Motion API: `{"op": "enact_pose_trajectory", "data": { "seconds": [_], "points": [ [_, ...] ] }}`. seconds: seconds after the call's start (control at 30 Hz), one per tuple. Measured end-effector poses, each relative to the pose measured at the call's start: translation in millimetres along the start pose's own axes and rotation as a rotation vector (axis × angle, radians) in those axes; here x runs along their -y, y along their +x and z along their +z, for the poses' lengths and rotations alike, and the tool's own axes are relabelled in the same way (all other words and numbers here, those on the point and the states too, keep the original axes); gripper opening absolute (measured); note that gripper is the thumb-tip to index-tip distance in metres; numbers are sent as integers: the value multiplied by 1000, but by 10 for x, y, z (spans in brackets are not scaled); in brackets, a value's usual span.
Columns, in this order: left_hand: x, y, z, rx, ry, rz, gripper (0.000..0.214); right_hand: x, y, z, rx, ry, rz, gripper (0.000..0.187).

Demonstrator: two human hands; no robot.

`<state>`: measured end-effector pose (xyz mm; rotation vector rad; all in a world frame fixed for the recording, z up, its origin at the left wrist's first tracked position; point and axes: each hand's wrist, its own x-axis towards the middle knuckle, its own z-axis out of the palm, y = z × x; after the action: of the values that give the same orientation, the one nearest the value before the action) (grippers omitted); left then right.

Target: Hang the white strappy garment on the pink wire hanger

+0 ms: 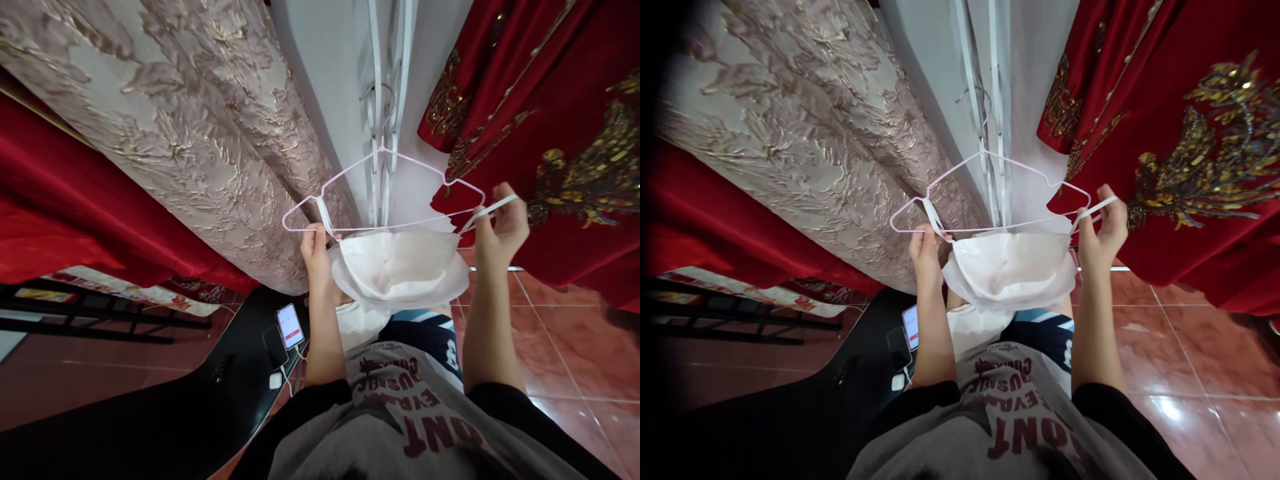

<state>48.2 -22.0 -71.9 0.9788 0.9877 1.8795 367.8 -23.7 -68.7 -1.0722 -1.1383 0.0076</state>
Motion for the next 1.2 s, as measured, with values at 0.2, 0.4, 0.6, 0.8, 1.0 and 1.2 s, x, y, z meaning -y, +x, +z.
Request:
{"op": "enact_pose_trajectory", "data": {
  "seconds": [0.2, 0.4, 0.6, 0.8, 1.0, 1.2],
  "points": [
    [-13, -1, 27, 12, -37, -14, 46, 310, 416, 78, 340, -126, 17, 17],
    [-20, -4, 11, 50, -14, -32, 48, 642, 416, 243, 410, -231, -188, 24],
    [-38, -53, 47, 79, -30, -90, 48, 726, -33, 442, 518, -84, -257, 35],
    [67, -123, 51, 20, 26, -34, 40, 635, -336, 638, 863, -101, -192, 24],
    [349, -180, 8, -53, 249, 145, 24, 671, -447, 643, 768, -133, -198, 24],
    [312, -172, -35, -18, 431, 224, 13, 716, -474, 627, 785, -135, -202, 26]
  ]
}}
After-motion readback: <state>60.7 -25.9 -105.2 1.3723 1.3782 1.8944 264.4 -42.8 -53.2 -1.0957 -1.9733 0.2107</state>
